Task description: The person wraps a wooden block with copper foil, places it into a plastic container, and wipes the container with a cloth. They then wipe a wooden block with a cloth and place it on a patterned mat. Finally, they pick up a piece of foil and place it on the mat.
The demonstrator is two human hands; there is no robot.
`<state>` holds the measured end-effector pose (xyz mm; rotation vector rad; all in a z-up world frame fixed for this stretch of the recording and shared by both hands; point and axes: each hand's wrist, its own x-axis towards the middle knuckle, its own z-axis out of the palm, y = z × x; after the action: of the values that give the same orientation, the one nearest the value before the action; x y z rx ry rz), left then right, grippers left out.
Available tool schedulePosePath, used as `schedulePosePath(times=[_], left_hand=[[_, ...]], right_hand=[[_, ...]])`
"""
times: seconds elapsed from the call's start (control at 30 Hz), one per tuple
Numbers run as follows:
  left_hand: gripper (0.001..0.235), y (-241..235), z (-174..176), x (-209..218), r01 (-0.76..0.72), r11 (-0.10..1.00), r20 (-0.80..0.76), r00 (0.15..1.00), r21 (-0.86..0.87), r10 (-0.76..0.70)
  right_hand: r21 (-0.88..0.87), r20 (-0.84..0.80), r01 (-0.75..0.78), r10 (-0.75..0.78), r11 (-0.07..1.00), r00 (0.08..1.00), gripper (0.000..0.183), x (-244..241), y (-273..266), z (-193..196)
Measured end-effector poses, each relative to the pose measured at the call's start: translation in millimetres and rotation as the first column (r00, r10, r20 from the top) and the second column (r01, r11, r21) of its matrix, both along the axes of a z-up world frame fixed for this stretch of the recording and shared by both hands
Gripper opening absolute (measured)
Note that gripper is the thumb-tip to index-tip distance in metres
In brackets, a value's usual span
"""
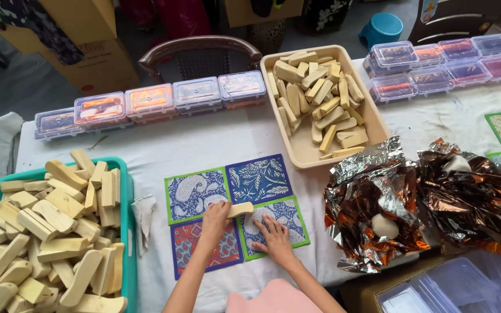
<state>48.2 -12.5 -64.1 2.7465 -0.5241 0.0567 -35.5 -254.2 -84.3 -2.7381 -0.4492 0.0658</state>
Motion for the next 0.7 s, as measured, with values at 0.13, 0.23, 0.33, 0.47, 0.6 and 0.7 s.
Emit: schedulePosePath(times=[0.13,0.23,0.33,0.47,0.6,0.7], left_hand=[[0.065,10.2,12.5,-7.5,-0.053,0.998,-0.001,0.999,-0.023,0.053],[0.080,16.0,38.3,-20.7,-0.171,0.976,-0.152,0.977,-0.135,0.150],[0.093,18.3,49.2,-38.4,-0.325,0.917,-0.181,0.941,-0.231,0.288],[0.097,20.4,-1.6,-95.5,-0.448,0.862,0.115,0.868,-0.239,0.483],[0.090,23.0,-22.5,-123.4,-0.451,0.889,0.095,0.885,-0.077,0.457],[0.075,15.9,-10.2,-121.7,-0.495,0.852,0.156,0.840,-0.174,0.520]], right_hand=[[0.002,-0.007,-0.017,0.017,1.000,1.000,0.081,-1.0,-1.9,-0.1],[0.031,0.040,-0.043,0.042,0.999,0.998,0.081,-1.9,-0.5,1.3],[0.007,0.000,-0.033,0.033,0.999,0.999,0.083,5.7,-1.0,2.9],[-0.018,-0.022,0.019,-0.019,1.000,1.000,0.075,6.3,3.7,2.9],[-0.048,-0.050,0.053,-0.056,0.997,0.997,0.070,8.0,6.3,3.8],[-0.014,-0.118,0.057,-0.058,0.998,0.991,0.068,11.2,4.0,20.9]])
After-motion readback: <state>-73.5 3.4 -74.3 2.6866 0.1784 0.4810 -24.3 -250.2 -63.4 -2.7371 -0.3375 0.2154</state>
